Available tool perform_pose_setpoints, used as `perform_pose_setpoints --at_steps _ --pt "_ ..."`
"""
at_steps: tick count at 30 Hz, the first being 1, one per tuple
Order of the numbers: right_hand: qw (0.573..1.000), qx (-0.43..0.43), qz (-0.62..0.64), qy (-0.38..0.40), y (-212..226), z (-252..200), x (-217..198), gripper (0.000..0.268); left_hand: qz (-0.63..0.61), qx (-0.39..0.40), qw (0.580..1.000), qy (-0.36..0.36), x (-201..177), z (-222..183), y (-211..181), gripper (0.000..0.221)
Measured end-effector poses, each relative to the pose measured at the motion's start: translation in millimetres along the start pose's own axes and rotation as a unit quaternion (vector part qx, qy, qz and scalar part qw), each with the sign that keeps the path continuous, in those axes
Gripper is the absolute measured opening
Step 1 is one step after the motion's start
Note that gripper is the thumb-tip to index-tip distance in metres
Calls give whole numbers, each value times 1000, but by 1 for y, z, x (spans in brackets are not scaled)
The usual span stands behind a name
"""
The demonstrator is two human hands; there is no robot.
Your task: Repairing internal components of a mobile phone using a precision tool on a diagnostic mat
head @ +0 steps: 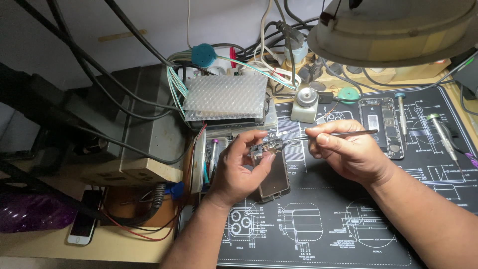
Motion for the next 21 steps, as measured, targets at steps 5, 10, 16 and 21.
perform_pose_setpoints --at_steps 5,10,16,21 --pt "996 12 -24 -89 -2 7 -19 16 -100 -157 980 64 16 -5 37 36" --pt "973 76 -146 -164 6 7 -3 18 -3 -207 972 106 16 -8 29 32" --pt "945 128 -251 -165 -11 15 14 20 166 -248 938 176 14 -11 34 29" --pt "922 191 -303 -147 -32 27 35 18 266 -206 912 233 14 -10 22 30"
Point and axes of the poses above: each hand's wrist, its own z-axis towards the middle knuckle, its own x-axis out of the palm, y = z × x, the point moved 10 cm from there along z, towards the middle knuckle, and after that the axes turned 1 degree about x, right-handed, at the moved point
